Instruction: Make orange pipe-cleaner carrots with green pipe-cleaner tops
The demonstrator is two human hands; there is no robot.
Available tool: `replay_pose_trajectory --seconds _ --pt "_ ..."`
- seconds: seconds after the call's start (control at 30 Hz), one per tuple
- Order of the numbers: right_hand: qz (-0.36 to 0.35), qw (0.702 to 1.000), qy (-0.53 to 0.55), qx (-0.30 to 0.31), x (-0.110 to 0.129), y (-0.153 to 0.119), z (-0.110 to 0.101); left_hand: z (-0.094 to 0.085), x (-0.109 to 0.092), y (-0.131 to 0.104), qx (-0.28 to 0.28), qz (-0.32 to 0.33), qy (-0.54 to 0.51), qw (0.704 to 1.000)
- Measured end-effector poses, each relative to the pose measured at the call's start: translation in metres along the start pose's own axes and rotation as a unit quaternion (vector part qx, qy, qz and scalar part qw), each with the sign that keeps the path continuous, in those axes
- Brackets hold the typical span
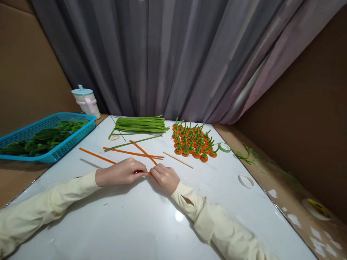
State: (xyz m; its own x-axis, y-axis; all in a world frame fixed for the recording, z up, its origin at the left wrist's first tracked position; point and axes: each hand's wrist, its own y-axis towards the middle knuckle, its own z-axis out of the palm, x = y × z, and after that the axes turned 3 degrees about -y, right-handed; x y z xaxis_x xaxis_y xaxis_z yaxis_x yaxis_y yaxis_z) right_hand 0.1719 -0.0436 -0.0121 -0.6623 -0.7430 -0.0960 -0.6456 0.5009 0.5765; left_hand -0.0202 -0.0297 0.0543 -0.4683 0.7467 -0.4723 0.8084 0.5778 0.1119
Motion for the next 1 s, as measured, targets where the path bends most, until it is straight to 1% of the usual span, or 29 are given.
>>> replay_pose_trajectory --seconds 0.2,0.33,0.5,0.6,0.77,1.0 --pt "-0.029 1.0 0.007 0.012 -0.0011 -0.0016 0.0001 0.0009 -0.0008 -0.001 0.012 0.003 0.014 1.0" --pt "-0.048 0.999 0.005 0.007 -0.0003 -0.0022 0.0005 0.0001 -0.002 -0.0008 0.022 0.006 0.012 1.0" --pt "-0.034 0.999 -0.007 0.0 0.0013 -0.0026 0.0005 -0.0011 -0.0023 -0.0014 0.015 0.005 -0.003 1.0" --pt "-0.024 1.0 0.001 -0.003 0.0016 -0.0034 0.0012 -0.0003 -0.0025 -0.0021 0.02 0.012 -0.002 1.0" --pt "-0.03 0.999 -0.005 -0.01 0.0009 -0.0039 0.0021 0.0006 -0.0029 -0.0022 0.026 0.014 0.002 1.0" --pt "-0.052 0.999 0.007 0.01 -0.0001 -0.003 -0.0012 0.0003 -0.0035 -0.0015 0.034 0.013 0.006 0.999"
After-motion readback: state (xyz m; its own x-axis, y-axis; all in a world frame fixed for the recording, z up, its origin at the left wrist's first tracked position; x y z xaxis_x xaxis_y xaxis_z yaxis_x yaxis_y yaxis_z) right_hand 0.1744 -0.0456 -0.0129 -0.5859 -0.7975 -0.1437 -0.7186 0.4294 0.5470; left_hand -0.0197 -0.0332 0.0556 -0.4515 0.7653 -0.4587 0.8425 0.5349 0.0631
